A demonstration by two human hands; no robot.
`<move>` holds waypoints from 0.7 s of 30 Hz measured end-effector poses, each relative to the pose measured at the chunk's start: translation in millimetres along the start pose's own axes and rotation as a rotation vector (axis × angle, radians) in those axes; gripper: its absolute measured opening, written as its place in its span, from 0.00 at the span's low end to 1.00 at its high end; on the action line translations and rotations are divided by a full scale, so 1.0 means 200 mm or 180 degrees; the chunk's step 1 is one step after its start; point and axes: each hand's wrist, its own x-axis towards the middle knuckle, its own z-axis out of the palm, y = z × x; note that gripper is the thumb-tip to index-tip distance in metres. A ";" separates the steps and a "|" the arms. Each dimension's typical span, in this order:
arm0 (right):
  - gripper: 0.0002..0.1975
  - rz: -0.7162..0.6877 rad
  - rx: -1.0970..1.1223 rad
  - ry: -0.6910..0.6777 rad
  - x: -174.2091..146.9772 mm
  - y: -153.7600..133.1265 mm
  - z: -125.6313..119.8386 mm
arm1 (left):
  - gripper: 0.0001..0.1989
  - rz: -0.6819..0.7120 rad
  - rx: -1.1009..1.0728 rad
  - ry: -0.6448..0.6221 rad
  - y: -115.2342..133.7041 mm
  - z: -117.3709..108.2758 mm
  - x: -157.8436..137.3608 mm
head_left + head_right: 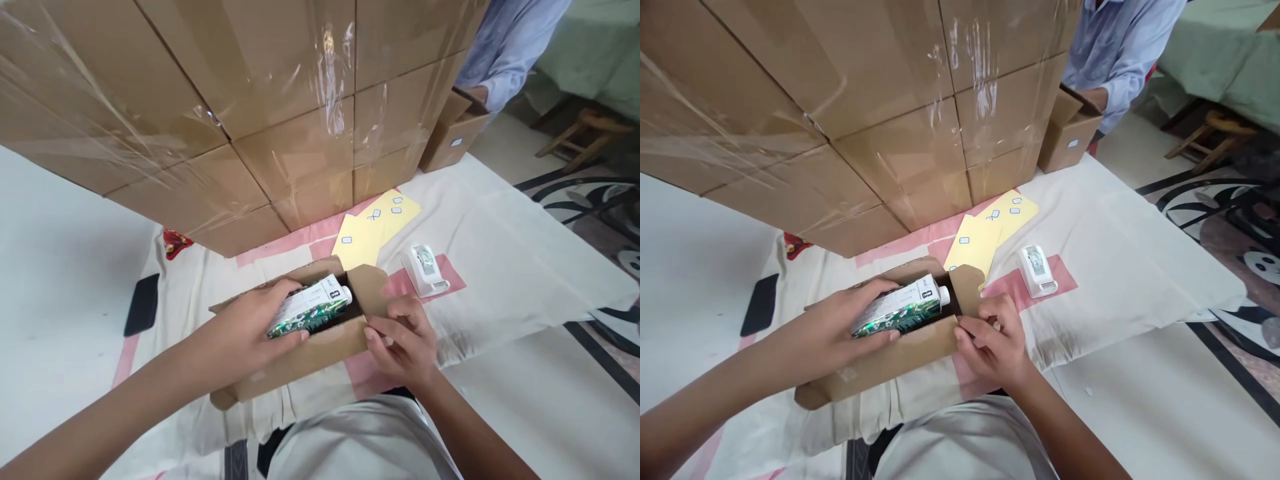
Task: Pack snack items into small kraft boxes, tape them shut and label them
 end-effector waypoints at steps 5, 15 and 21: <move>0.07 -0.0035 0.0111 -0.0119 -0.01 0.01 -0.02 | 0.24 -0.0285 -0.0137 -0.0485 0.00 -0.05 0.01; 0.08 -0.0150 0.0584 -0.0282 -0.10 0.01 -0.09 | 0.21 0.0043 0.1172 -0.0895 -0.08 0.26 0.09; 0.10 -0.0190 0.0496 -0.0273 -0.07 -0.02 -0.07 | 0.20 0.0131 0.2986 -0.1241 -0.06 0.37 0.22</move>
